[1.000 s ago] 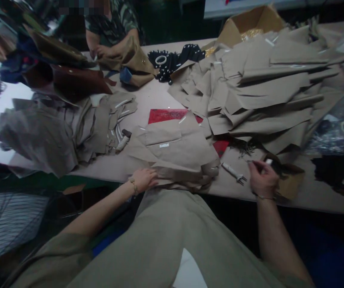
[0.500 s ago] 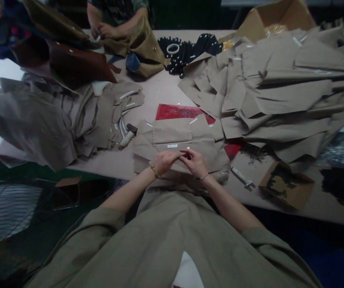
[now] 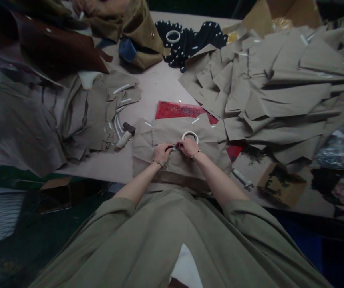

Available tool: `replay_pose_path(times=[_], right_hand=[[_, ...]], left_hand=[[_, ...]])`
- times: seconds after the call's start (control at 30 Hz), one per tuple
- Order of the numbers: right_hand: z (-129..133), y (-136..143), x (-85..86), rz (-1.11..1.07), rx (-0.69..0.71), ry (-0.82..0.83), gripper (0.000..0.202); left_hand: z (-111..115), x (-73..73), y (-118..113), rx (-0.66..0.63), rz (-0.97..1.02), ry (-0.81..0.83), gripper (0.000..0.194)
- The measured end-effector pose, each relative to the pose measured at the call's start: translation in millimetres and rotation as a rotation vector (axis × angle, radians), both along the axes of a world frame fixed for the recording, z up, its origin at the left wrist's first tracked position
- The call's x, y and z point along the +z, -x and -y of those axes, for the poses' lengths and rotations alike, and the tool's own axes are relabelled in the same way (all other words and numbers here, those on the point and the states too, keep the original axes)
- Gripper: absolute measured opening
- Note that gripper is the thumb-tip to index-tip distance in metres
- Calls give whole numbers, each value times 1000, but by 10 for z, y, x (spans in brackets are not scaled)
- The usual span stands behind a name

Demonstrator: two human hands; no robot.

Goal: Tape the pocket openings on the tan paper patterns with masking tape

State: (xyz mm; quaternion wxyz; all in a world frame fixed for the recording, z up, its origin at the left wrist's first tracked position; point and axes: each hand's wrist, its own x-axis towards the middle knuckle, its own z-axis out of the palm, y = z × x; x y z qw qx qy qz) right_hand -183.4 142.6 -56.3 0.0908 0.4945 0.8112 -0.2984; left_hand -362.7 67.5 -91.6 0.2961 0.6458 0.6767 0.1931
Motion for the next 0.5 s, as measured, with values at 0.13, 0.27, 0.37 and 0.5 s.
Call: replay_pose_path(times=[0.13, 0.27, 0.37, 0.5], right_hand=[[-63, -18, 0, -10, 27, 29, 28], [-113, -30, -19, -9, 40, 28, 29], [-138, -35, -47, -22, 30, 37, 28], [-169, -23, -56, -39, -2, 63, 29]], left_hand=[[18, -19, 1, -25, -19, -14, 24], [25, -56, -29, -30, -50, -28, 24], [27, -71, -55, -13, -83, -29, 25], [28, -52, -67, -14, -106, -25, 27]])
